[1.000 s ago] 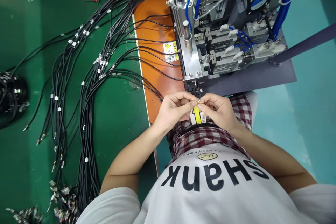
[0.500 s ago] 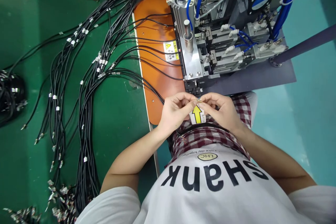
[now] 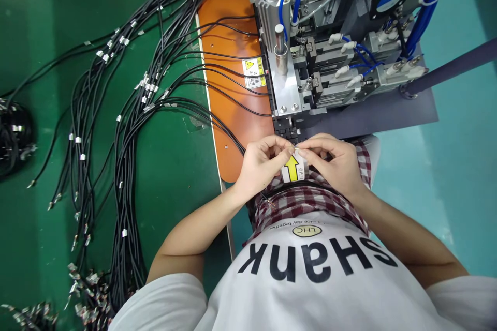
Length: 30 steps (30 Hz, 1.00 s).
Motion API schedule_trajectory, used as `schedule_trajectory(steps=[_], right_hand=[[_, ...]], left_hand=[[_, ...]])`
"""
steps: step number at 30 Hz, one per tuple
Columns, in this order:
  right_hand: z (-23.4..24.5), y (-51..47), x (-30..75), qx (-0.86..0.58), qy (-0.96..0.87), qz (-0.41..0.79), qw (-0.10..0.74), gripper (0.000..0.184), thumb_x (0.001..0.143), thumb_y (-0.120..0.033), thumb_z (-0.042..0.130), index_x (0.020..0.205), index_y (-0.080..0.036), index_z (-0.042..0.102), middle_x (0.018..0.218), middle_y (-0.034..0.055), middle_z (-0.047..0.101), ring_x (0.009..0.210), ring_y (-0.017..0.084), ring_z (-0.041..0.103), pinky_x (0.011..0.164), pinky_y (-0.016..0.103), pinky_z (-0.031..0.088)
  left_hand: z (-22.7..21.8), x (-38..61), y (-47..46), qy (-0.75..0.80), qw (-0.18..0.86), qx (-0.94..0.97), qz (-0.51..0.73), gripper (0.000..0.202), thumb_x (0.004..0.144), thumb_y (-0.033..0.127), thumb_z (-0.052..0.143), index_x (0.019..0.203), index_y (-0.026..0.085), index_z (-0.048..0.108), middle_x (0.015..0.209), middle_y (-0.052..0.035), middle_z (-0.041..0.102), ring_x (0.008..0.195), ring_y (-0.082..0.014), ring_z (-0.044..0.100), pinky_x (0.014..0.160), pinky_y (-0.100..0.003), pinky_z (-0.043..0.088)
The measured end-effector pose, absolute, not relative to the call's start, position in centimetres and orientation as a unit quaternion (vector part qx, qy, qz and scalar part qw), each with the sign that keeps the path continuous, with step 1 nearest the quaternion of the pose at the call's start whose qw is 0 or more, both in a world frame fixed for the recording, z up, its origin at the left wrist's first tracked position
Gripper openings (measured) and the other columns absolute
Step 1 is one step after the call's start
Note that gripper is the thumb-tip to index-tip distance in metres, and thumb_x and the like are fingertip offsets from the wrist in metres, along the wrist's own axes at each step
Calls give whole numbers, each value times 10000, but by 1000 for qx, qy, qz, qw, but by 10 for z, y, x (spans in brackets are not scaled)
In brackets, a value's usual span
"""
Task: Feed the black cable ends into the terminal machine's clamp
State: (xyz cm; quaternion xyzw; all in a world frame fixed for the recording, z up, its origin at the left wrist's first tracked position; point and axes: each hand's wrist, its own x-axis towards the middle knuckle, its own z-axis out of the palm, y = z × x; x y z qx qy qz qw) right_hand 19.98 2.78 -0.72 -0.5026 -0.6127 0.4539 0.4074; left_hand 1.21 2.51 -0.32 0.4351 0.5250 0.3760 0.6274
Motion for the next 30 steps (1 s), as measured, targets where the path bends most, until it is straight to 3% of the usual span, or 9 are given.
schedule_trajectory(steps=[9, 20, 23, 27, 30], right_hand=[[-12, 31, 197, -509, -622, 420, 422, 28, 851, -215, 754, 855, -231, 777, 826, 2, 722, 681, 128, 599, 588, 282, 439], [-22, 32, 195, -509, -600, 455, 417, 96, 893, -227, 674, 800, -207, 682, 785, 3, 659, 703, 140, 580, 633, 291, 444], [-27, 33, 198, -530, -565, 485, 406, 119, 897, -279, 681, 802, -207, 678, 772, 7, 651, 703, 148, 581, 647, 297, 459], [-38, 40, 204, -552, -490, 535, 410, 168, 875, -353, 719, 815, -199, 688, 766, 10, 652, 674, 139, 568, 631, 286, 471], [-48, 49, 205, -555, -447, 566, 414, 195, 838, -376, 759, 792, -198, 693, 739, 0, 641, 635, 125, 550, 604, 273, 476]], left_hand=[[-4, 11, 25, 530, 634, 439, 353, 303, 833, 441, 775, 868, 150, 699, 678, -12, 654, 539, -88, 560, 475, -195, 433], [-7, 11, 28, 518, 634, 462, 340, 270, 874, 409, 739, 929, 147, 700, 719, -16, 656, 583, -100, 582, 509, -203, 450], [-7, 8, 28, 519, 548, 557, 347, 202, 915, 326, 695, 1045, 174, 675, 826, -26, 658, 704, -121, 618, 615, -227, 513], [-10, 4, 34, 501, 344, 723, 328, 118, 977, 224, 583, 1032, 189, 681, 985, -62, 666, 920, -165, 644, 811, -298, 556], [-21, 1, 40, 484, 275, 768, 317, 187, 1010, 198, 516, 1069, 187, 693, 966, -57, 653, 900, -154, 646, 808, -289, 554]])
